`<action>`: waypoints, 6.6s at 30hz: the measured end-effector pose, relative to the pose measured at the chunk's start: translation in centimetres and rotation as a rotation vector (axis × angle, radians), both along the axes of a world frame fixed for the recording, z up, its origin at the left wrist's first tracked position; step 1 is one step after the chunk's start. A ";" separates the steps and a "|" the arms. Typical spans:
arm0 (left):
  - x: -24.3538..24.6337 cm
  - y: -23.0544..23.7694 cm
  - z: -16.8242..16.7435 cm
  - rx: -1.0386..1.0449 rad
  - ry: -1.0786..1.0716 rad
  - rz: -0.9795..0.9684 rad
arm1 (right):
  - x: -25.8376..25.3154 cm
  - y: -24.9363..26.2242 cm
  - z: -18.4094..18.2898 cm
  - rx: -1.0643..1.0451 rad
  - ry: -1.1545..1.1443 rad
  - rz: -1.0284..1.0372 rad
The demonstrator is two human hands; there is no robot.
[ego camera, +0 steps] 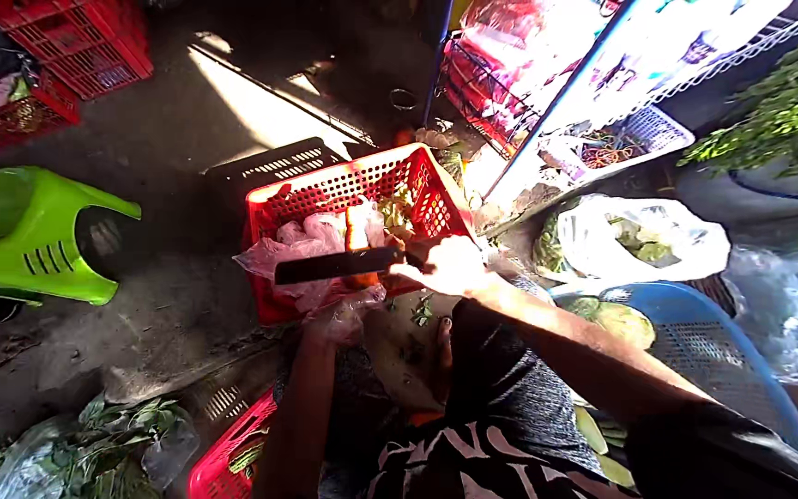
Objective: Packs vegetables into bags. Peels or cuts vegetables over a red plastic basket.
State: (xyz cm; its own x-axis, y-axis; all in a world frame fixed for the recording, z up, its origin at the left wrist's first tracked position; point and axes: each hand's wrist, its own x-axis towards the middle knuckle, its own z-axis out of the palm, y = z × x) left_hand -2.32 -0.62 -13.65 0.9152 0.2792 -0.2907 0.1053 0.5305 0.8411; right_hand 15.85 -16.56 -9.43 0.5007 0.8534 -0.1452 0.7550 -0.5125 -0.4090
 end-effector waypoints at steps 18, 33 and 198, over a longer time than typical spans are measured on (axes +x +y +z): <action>-0.1 -0.1 0.6 -0.173 -0.013 -0.012 | 2.7 0.3 -0.3 -0.056 0.065 -0.184; -1.3 0.3 -1.1 0.089 -0.106 0.025 | 3.9 0.7 -2.0 -0.096 0.223 -0.335; 4.1 -1.2 1.6 -0.381 0.084 0.533 | 0.5 -0.5 -2.9 0.143 0.120 -0.185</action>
State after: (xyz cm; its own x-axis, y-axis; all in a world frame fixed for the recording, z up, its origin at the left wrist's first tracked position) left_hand 1.79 -1.83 -12.05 0.6501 0.5514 -0.5228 -0.1970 0.7869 0.5848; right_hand 16.31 -17.04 -12.34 0.6367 0.7649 -0.0975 0.5952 -0.5680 -0.5684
